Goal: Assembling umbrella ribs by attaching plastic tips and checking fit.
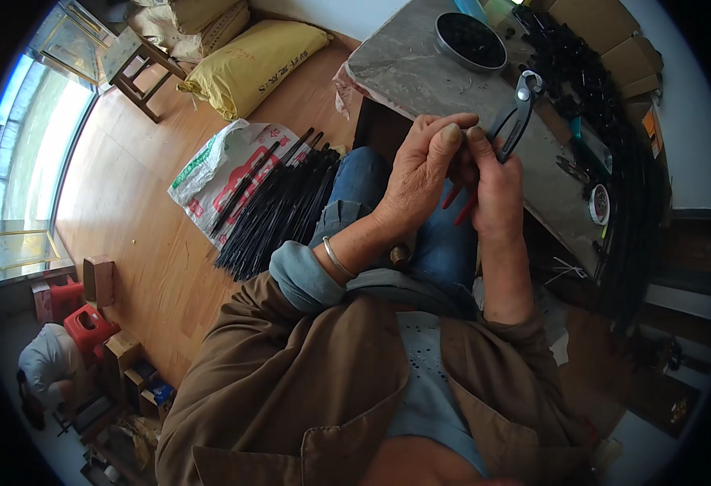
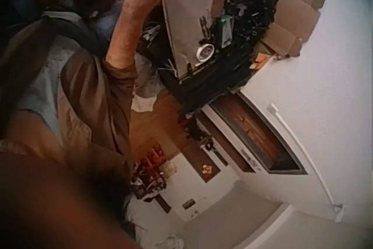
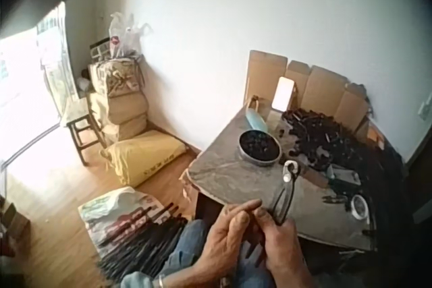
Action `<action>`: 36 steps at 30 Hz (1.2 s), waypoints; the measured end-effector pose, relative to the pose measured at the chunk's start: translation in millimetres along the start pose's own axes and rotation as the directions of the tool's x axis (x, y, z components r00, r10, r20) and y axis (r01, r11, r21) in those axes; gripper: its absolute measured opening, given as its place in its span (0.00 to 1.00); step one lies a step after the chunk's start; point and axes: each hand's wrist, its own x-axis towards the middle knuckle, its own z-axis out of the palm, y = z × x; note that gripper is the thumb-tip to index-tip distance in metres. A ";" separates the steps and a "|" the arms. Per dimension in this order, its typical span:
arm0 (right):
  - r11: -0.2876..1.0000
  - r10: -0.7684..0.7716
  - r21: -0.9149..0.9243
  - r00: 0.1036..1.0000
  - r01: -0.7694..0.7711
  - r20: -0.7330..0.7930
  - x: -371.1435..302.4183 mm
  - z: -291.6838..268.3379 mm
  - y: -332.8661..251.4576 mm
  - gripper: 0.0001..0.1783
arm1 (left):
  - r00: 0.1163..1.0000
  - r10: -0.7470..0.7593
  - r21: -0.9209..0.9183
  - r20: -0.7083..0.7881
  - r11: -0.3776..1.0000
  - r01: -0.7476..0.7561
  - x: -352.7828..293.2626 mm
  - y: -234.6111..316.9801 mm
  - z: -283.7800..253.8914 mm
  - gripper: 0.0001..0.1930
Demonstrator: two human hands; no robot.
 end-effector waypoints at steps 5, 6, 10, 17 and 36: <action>0.964 -0.184 -0.204 0.981 0.169 -0.056 -11.1 15.9 1.7 0.13 | 0.998 -0.044 -0.076 -0.053 0.996 0.040 0.6 1.9 1.3 0.21; 0.927 -0.276 -0.283 0.959 0.248 -0.062 -15.6 19.3 3.6 0.14 | 0.996 -0.069 -0.082 -0.056 0.995 0.064 2.1 6.6 -0.1 0.21; 0.845 -0.324 -0.401 0.935 0.354 0.145 -33.0 23.0 -1.1 0.15 | 0.983 -0.175 -0.011 -0.054 0.985 0.174 8.9 25.1 -11.7 0.26; 0.919 0.251 -0.389 0.854 -0.062 0.456 -37.8 -7.1 -58.4 0.25 | 0.940 -0.307 -0.086 -0.148 0.951 0.297 22.6 26.3 -26.1 0.34; 0.566 0.332 -0.815 0.870 0.126 0.365 -42.2 -41.8 -74.7 0.09 | 0.963 -0.270 0.108 0.015 0.958 0.266 13.8 13.5 1.1 0.36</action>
